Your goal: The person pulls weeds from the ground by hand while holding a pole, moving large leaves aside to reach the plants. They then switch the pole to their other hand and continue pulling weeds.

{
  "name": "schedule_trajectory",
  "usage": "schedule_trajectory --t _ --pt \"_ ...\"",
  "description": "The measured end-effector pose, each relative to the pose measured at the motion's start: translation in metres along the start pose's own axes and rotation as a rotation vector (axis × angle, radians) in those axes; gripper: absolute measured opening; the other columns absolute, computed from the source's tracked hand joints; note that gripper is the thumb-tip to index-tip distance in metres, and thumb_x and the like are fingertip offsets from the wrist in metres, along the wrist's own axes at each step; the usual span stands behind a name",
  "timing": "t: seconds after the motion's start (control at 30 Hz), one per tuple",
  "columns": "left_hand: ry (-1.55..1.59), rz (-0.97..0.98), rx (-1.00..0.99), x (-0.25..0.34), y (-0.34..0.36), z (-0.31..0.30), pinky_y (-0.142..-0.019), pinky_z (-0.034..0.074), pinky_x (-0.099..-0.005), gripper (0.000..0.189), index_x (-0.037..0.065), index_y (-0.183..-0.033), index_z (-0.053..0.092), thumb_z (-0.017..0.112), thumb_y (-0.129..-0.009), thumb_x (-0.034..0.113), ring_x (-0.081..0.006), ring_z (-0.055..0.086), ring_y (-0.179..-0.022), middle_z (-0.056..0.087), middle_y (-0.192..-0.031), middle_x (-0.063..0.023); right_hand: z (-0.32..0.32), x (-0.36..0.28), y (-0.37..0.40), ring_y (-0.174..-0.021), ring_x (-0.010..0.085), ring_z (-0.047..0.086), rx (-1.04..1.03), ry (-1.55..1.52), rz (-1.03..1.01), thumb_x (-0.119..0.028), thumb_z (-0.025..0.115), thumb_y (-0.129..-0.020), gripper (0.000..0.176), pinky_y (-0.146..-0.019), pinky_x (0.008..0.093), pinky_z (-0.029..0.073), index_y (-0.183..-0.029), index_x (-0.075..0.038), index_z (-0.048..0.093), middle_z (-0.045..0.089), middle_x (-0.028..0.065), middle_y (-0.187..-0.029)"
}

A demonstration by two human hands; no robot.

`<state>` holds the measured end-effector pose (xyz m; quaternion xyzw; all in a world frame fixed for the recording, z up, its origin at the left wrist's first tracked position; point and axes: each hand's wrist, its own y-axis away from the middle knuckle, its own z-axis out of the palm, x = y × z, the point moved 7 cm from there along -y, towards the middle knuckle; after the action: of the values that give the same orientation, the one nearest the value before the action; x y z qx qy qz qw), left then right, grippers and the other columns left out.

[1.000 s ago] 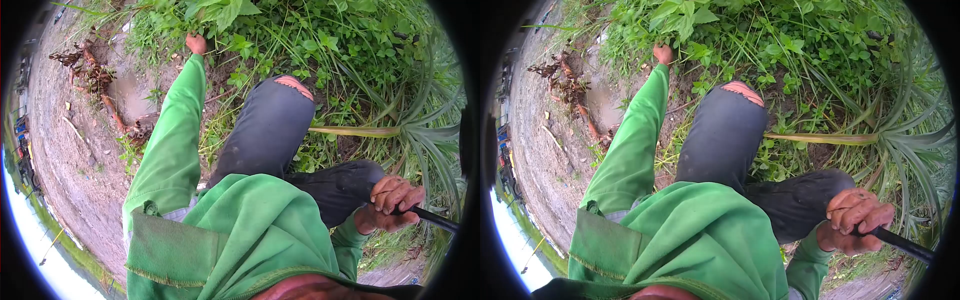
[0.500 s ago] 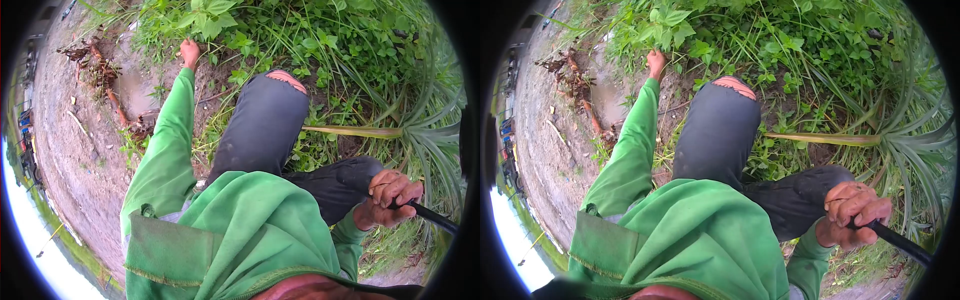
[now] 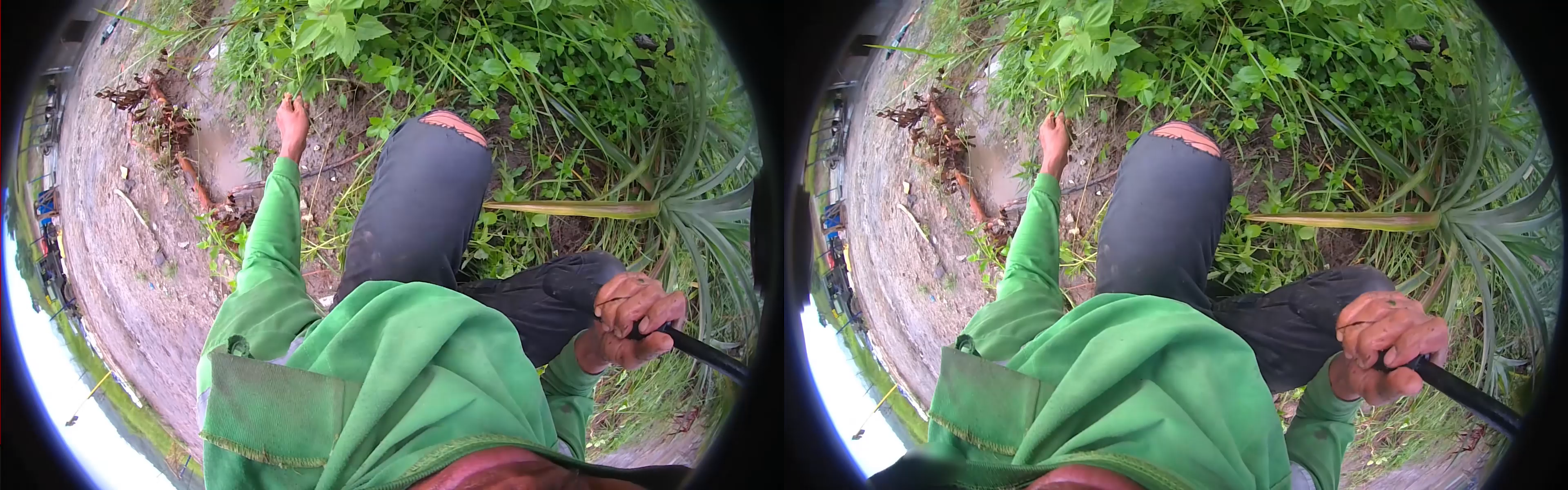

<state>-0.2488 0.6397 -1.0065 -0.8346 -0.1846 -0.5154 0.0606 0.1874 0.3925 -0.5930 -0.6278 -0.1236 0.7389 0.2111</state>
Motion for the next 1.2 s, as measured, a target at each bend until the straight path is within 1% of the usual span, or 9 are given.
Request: schedule_trajectory --t 0.1,0.13,0.3,0.43,0.6,0.8,0.97,1.13,1.2 --pt "-0.099 -0.032 -0.057 -0.029 -0.006 0.007 -0.061 0.043 -0.0326 0.021 -0.002 -0.088 0.058 0.050 -0.090 0.018 -0.0169 0.057 -0.066 0.059 -0.071 -0.0108 -0.002 0.000 -0.001 -0.034 0.0102 0.043 0.009 -0.013 -0.002 -0.042 0.057 -0.088 0.039 -0.037 0.0282 0.043 -0.078 -0.009 0.039 0.045 0.0008 -0.049" --pt "-0.084 0.056 0.025 0.030 0.029 -0.009 -0.061 0.041 -0.0360 0.023 -0.002 -0.087 0.057 0.050 -0.091 0.020 -0.0208 0.056 -0.064 0.057 -0.067 -0.0131 -0.003 0.000 -0.001 -0.034 0.0102 0.043 0.007 -0.020 -0.007 -0.042 0.057 -0.088 0.039 -0.037 0.0281 0.043 -0.078 -0.009 0.039 0.045 0.0007 -0.049" --pt "-0.245 0.054 -0.066 -0.013 0.090 -0.041 -0.059 0.041 -0.0428 0.024 0.002 -0.089 0.057 0.049 -0.092 0.024 -0.0355 0.056 -0.064 0.058 -0.068 -0.0186 -0.006 0.002 0.002 -0.034 0.0103 0.042 0.030 -0.007 0.004 -0.042 0.056 -0.088 0.038 -0.037 0.0280 0.043 -0.080 -0.009 0.039 0.044 0.0006 -0.049" --pt "-0.437 -0.010 -0.219 -0.052 0.160 -0.067 -0.060 0.042 -0.0463 0.023 0.001 -0.092 0.056 0.047 -0.093 0.022 -0.0367 0.058 -0.066 0.061 -0.072 -0.0183 -0.007 0.003 0.002 -0.035 0.0106 0.042 0.025 -0.011 0.026 -0.042 0.056 -0.088 0.038 -0.037 0.0283 0.043 -0.081 -0.009 0.039 0.044 0.0008 -0.049" --pt "-0.545 -0.121 -0.406 -0.097 0.209 -0.096 -0.081 0.044 -0.0441 0.030 0.002 -0.107 0.056 0.055 -0.088 0.025 -0.0362 0.060 -0.083 0.063 -0.083 -0.0194 -0.008 0.004 0.004 -0.034 0.0108 0.042 0.021 -0.018 0.030 -0.043 0.056 -0.088 0.039 -0.037 0.0287 0.043 -0.082 -0.008 0.039 0.043 0.0010 -0.049" --pt "-0.619 0.286 -0.287 0.012 0.145 -0.059 -0.092 0.040 -0.0429 0.045 0.005 -0.123 0.049 0.060 -0.085 0.027 -0.0373 0.051 -0.109 0.054 -0.117 -0.0220 -0.006 0.006 0.005 -0.034 0.0109 0.042 0.006 -0.022 0.038 -0.043 0.056 -0.088 0.039 -0.037 0.0287 0.043 -0.082 -0.008 0.039 0.044 0.0013 -0.050" --pt "-0.287 0.518 -0.085 0.131 0.066 0.020 -0.096 0.038 -0.0427 0.049 0.000 -0.125 0.046 0.059 -0.086 0.029 -0.0369 0.048 -0.114 0.052 -0.120 -0.0221 -0.001 0.006 0.005 -0.035 0.0109 0.043 -0.005 -0.021 0.034 -0.042 0.056 -0.088 0.038 -0.037 0.0291 0.043 -0.082 -0.008 0.039 0.045 0.0015 -0.050" --pt "-0.384 0.550 -0.249 0.160 0.004 0.121 -0.093 0.039 -0.0453 0.039 -0.002 -0.111 0.053 0.051 -0.090 0.031 -0.0401 0.049 -0.108 0.053 -0.117 -0.0249 0.003 0.004 0.005 -0.035 0.0107 0.043 -0.006 -0.027 0.028 -0.042 0.056 -0.088 0.038 -0.037 0.0293 0.043 -0.082 -0.008 0.039 0.045 0.0013 -0.051" --pt "-0.368 0.559 -0.133 0.148 -0.015 0.156 -0.086 0.042 -0.0475 0.036 -0.003 -0.108 0.053 0.054 -0.088 0.027 -0.0425 0.053 -0.097 0.057 -0.106 -0.0256 0.005 0.003 0.005 -0.034 0.0106 0.043 0.005 -0.018 0.026 -0.042 0.056 -0.088 0.038 -0.037 0.0292 0.043 -0.082 -0.008 0.039 0.044 0.0012 -0.050"
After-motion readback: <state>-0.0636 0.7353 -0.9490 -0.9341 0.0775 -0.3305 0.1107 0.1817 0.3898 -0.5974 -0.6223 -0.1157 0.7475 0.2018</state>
